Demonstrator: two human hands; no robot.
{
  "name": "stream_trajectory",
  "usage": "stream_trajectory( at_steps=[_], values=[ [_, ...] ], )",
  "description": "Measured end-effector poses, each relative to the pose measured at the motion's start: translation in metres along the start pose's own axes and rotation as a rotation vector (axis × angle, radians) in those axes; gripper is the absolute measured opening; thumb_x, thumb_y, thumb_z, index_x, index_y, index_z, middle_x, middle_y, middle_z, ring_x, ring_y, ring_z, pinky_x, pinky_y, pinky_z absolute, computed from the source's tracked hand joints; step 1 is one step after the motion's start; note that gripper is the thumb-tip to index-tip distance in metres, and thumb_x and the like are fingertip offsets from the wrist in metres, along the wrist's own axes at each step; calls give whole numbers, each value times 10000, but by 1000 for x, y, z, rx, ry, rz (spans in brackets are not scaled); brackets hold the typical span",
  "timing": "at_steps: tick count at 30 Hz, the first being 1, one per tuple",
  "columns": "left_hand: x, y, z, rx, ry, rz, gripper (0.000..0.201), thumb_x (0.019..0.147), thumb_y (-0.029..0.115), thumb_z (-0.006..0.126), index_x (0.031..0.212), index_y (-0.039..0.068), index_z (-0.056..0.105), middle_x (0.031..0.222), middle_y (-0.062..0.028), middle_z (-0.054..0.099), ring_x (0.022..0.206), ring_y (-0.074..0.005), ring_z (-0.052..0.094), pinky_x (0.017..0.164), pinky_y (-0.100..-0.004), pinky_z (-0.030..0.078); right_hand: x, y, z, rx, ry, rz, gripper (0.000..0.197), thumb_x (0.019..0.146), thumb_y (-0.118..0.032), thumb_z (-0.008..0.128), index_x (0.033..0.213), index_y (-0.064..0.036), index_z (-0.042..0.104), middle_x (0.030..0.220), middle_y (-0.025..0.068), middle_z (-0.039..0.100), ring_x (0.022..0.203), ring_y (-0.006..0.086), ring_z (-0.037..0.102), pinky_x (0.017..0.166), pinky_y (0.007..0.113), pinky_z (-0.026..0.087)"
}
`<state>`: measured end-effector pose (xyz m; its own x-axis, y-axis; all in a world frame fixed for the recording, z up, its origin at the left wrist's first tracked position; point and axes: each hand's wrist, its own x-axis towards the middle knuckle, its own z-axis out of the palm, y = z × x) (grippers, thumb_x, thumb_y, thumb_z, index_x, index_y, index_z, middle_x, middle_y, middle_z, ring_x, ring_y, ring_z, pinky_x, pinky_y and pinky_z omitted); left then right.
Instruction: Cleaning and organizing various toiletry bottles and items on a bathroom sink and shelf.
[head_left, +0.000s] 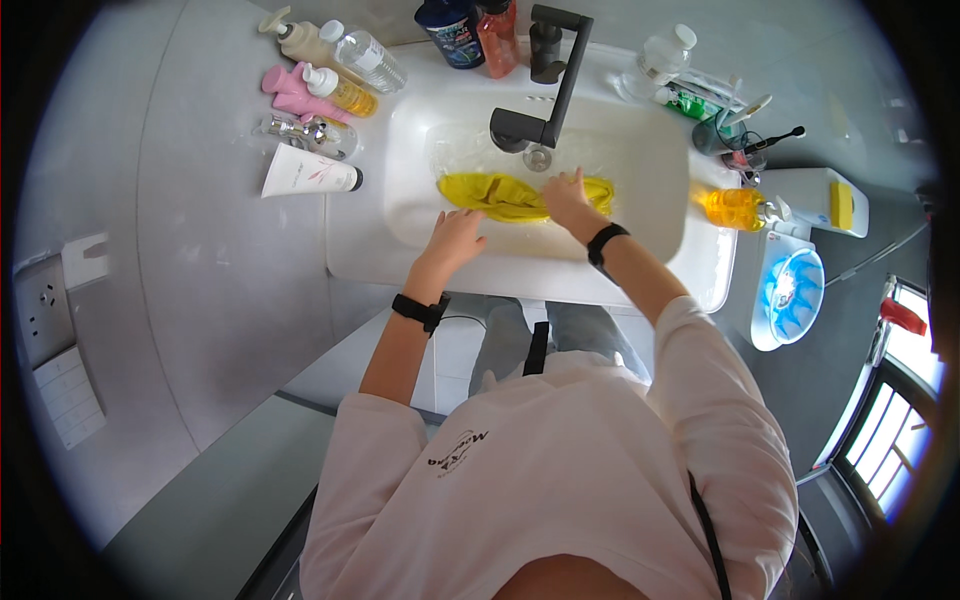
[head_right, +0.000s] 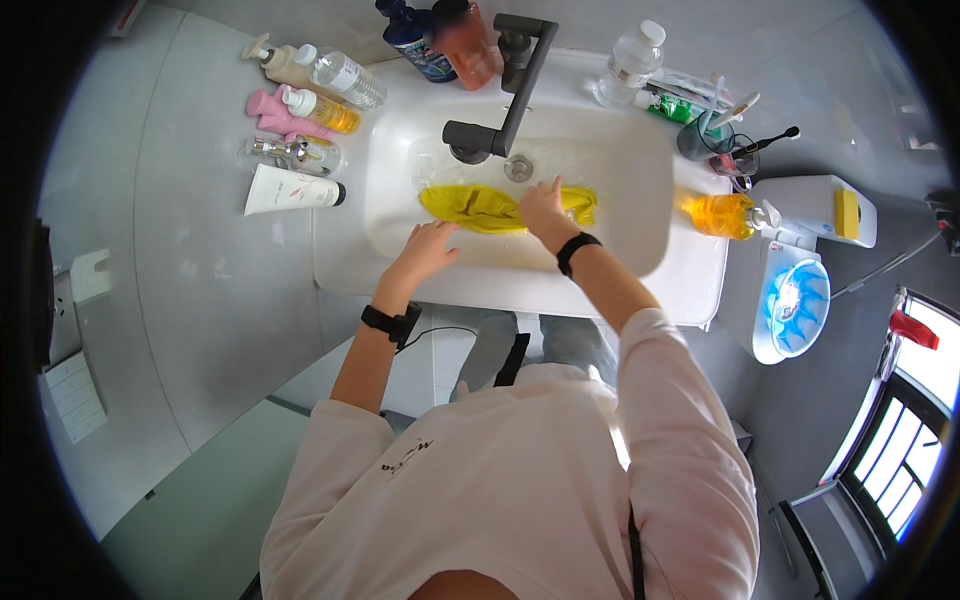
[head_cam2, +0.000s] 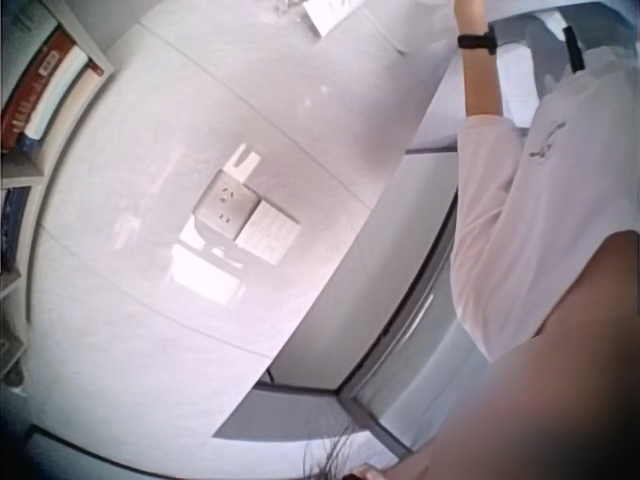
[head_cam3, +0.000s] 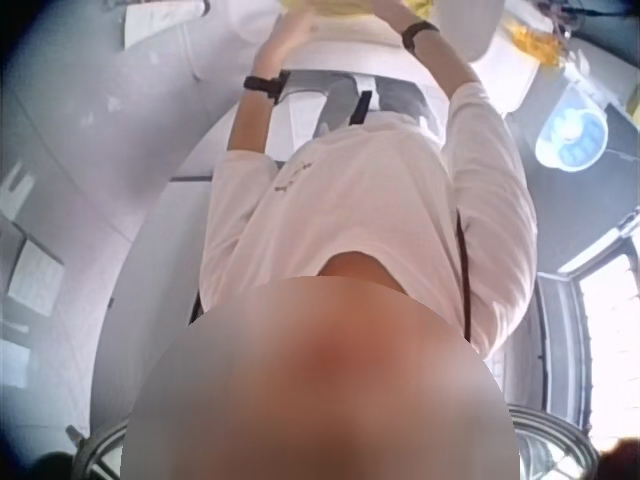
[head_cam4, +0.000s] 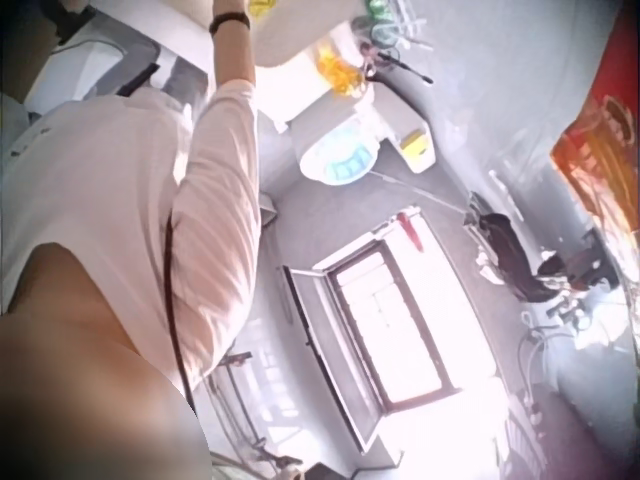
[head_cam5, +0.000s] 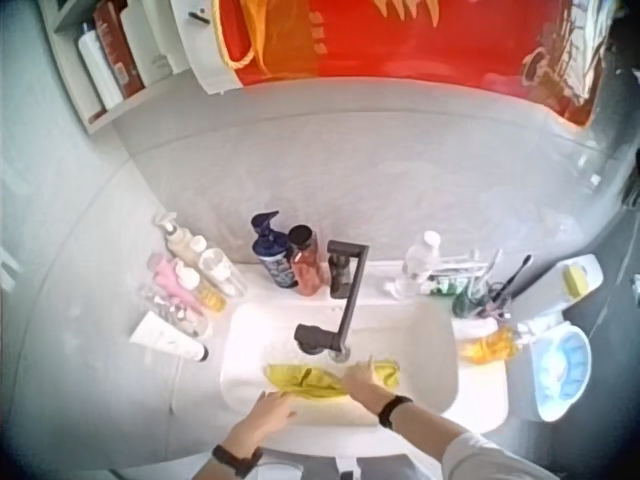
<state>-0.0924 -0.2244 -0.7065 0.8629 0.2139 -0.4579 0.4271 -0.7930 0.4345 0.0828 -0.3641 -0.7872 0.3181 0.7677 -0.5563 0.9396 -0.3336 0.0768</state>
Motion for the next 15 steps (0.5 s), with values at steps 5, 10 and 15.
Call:
stream_trajectory(
  at_steps=[5,10,15],
  values=[
    [3,2,-10,-249,-14,110,655,685,178,672,1249,23,375,1231,-200,436,1154,-337,403,997,-363,311,-65,41,-57,396,211,16,310,720,-125,587,1028,-95,581,1014,98,564,985,248,540,843,417,435],
    [33,40,-23,-379,29,239,873,645,252,739,1323,2,248,1321,-226,334,1250,-308,309,1015,-350,289,-125,64,-129,820,420,-126,349,687,-55,602,1033,-57,557,952,117,600,852,245,613,771,314,481],
    [59,97,-50,-616,0,393,803,682,326,727,1296,22,309,1254,-179,437,1172,-265,427,966,-321,339,-164,96,-168,1259,502,-179,309,734,16,533,1040,-18,513,945,88,586,844,171,613,752,260,489]
  ],
)
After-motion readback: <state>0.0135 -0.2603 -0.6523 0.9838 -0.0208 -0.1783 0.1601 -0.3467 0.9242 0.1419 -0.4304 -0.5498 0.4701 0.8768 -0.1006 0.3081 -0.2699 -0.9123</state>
